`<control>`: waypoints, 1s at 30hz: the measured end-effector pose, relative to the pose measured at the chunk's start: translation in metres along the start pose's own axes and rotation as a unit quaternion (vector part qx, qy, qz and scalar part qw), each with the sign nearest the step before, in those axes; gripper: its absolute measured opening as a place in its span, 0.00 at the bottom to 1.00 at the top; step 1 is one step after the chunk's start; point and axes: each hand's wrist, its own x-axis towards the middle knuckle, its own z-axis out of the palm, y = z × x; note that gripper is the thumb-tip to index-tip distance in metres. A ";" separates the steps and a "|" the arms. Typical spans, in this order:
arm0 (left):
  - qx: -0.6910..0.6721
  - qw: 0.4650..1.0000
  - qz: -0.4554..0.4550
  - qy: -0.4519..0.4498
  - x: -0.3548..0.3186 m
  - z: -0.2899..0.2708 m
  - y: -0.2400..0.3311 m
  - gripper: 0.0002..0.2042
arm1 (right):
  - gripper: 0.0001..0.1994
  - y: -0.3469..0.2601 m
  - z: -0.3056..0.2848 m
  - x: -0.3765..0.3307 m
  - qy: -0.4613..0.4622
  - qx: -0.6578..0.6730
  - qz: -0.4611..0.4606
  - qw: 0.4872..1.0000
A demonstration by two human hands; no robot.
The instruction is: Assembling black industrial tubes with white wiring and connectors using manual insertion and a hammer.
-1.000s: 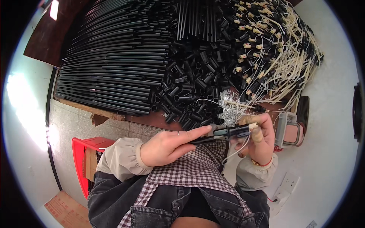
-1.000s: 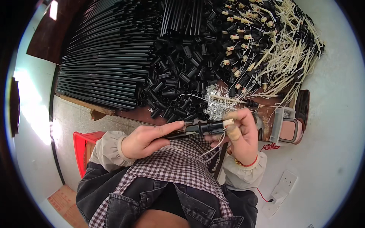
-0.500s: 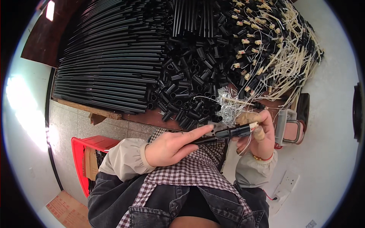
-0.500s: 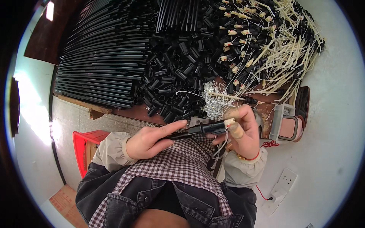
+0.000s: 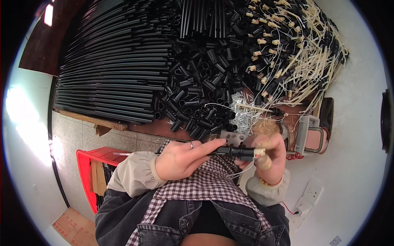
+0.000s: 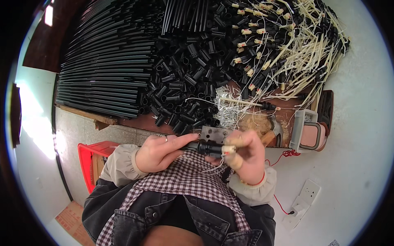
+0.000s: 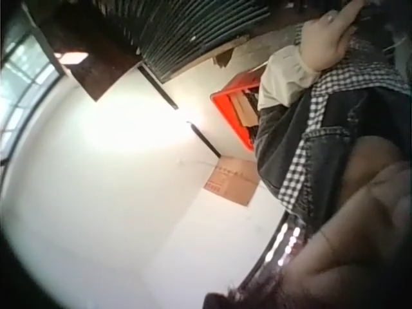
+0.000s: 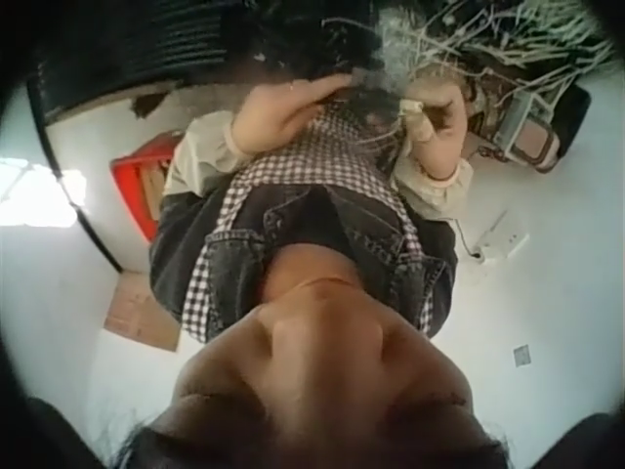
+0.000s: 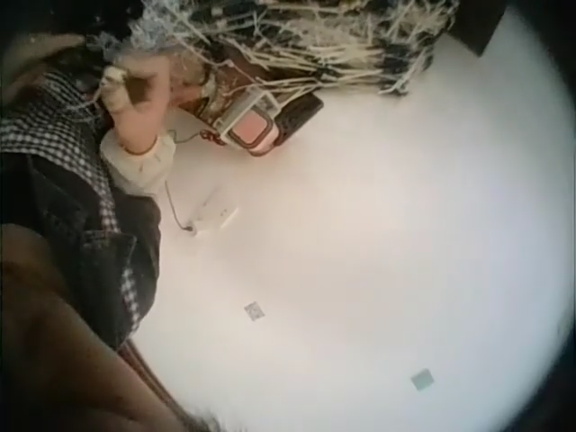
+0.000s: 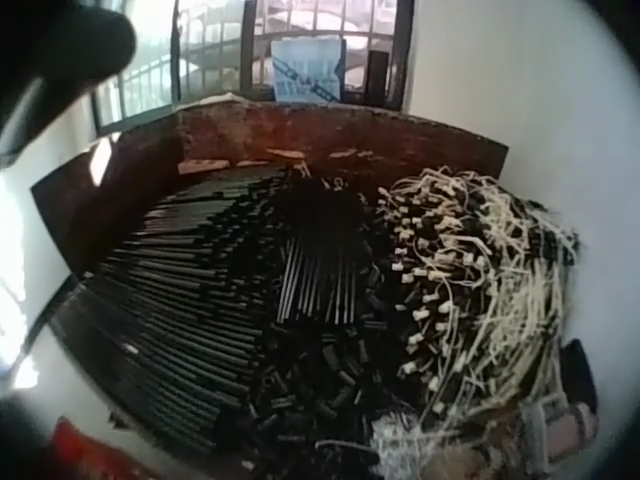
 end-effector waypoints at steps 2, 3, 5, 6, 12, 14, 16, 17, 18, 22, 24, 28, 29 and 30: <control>0.032 0.999 0.004 -0.005 0.000 0.001 0.000 0.26 | 0.12 0.004 0.001 -0.004 0.004 -0.044 -0.025 0.999; 0.038 0.999 0.007 -0.019 0.001 0.003 0.001 0.26 | 0.13 0.011 -0.001 -0.006 -0.007 -0.065 0.014 0.998; 0.052 0.997 0.017 -0.048 0.004 0.006 0.004 0.25 | 0.14 0.025 -0.004 -0.009 -0.025 -0.104 0.088 0.990; 0.059 0.996 0.023 -0.063 0.006 0.007 0.005 0.25 | 0.15 0.028 -0.003 -0.010 -0.033 -0.124 0.125 0.984; -0.137 0.989 0.033 0.042 0.006 0.027 -0.007 0.22 | 0.17 0.010 0.015 0.009 0.003 -0.069 0.247 0.967; -0.171 0.985 0.031 -0.010 0.001 0.025 -0.013 0.18 | 0.15 0.004 0.010 0.007 -0.052 -0.195 0.114 0.973; -0.202 0.977 0.028 -0.061 -0.004 0.024 -0.016 0.14 | 0.14 -0.001 0.007 0.006 -0.106 -0.313 -0.024 0.943; -0.204 0.977 0.030 -0.060 -0.001 0.026 -0.014 0.14 | 0.14 -0.003 0.007 0.008 -0.106 -0.315 -0.022 0.943; -0.150 0.988 0.041 0.012 0.003 0.027 -0.009 0.13 | 0.14 -0.006 0.009 0.010 -0.104 -0.322 -0.042 0.940; 0.020 0.975 0.070 0.211 0.000 0.028 0.007 0.09 | 0.11 -0.012 0.016 0.017 -0.092 -0.312 -0.111 0.939; 0.003 0.991 -0.026 0.128 -0.027 0.031 -0.008 0.08 | 0.11 -0.013 0.008 0.030 -0.104 -0.288 -0.126 0.943; -0.015 0.993 -0.108 0.039 -0.042 0.028 -0.027 0.08 | 0.11 0.014 -0.026 0.068 -0.059 -0.654 -0.034 0.753; -0.014 0.993 -0.107 0.046 -0.044 0.029 -0.025 0.08 | 0.11 0.024 -0.038 0.071 -0.057 -0.656 -0.032 0.752; -0.013 0.993 -0.105 0.052 -0.046 0.031 -0.023 0.08 | 0.13 0.033 -0.050 0.074 -0.092 -0.641 -0.019 0.762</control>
